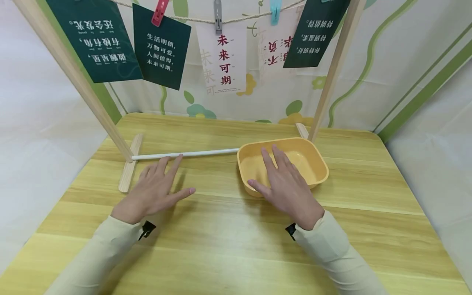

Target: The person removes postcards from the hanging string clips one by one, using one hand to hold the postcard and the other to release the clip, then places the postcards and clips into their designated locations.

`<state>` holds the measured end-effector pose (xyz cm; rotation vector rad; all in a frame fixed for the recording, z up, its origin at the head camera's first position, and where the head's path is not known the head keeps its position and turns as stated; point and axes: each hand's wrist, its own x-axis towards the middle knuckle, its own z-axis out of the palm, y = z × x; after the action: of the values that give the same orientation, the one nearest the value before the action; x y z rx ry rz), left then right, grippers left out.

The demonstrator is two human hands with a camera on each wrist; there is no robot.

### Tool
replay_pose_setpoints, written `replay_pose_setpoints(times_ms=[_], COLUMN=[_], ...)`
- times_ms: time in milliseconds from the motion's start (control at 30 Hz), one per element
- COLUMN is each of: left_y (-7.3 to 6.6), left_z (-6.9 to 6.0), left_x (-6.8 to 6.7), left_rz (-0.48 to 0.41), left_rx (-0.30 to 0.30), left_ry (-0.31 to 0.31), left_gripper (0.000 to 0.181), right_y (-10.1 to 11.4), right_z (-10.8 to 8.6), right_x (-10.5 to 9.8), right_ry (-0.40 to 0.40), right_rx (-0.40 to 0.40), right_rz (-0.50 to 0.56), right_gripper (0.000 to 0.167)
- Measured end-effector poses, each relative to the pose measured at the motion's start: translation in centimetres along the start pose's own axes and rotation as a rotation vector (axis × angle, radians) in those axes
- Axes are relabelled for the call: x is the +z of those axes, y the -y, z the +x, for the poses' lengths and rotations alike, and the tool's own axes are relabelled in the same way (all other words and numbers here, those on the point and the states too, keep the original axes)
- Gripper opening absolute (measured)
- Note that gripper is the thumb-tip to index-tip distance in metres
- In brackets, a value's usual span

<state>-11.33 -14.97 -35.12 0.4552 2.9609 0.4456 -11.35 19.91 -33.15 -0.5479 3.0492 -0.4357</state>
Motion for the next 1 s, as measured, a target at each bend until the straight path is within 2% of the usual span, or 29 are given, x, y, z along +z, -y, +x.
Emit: replay_pose_setpoints(times_ms=[100, 233, 433, 567, 733, 1000], left_y=[0.1, 0.1, 0.0, 0.2, 0.6, 1.5], left_z=[0.1, 0.3, 0.7, 0.8, 0.8, 0.8], left_x=[-0.2, -0.5, -0.9, -1.0, -1.4, -2.1], left_rz=[-0.026, -0.090, -0.282, -0.403, -0.511, -0.609], left_rx=[0.026, 0.042, -0.008, -0.033, -0.038, -0.027], left_ry=[-0.033, -0.104, -0.234, -0.320, -0.381, -0.413], left_gripper=[0.092, 0.073, 0.033, 0.017, 0.016, 0.019], right_y=[0.0, 0.2, 0.3, 0.2, 0.2, 1.2], right_z=[0.2, 0.8, 2.0, 2.9, 3.6, 4.3], right_x=[-0.1, -0.1, -0.1, -0.2, -0.5, -1.6], right_ry=[-0.043, -0.160, -0.307, -0.370, -0.369, -0.268], right_rx=[-0.018, -0.065, -0.133, -0.183, -0.172, -0.130], right_rz=[0.045, 0.094, 0.184, 0.244, 0.334, 0.418], right_gripper=[0.085, 0.067, 0.039, 0.025, 0.018, 0.020])
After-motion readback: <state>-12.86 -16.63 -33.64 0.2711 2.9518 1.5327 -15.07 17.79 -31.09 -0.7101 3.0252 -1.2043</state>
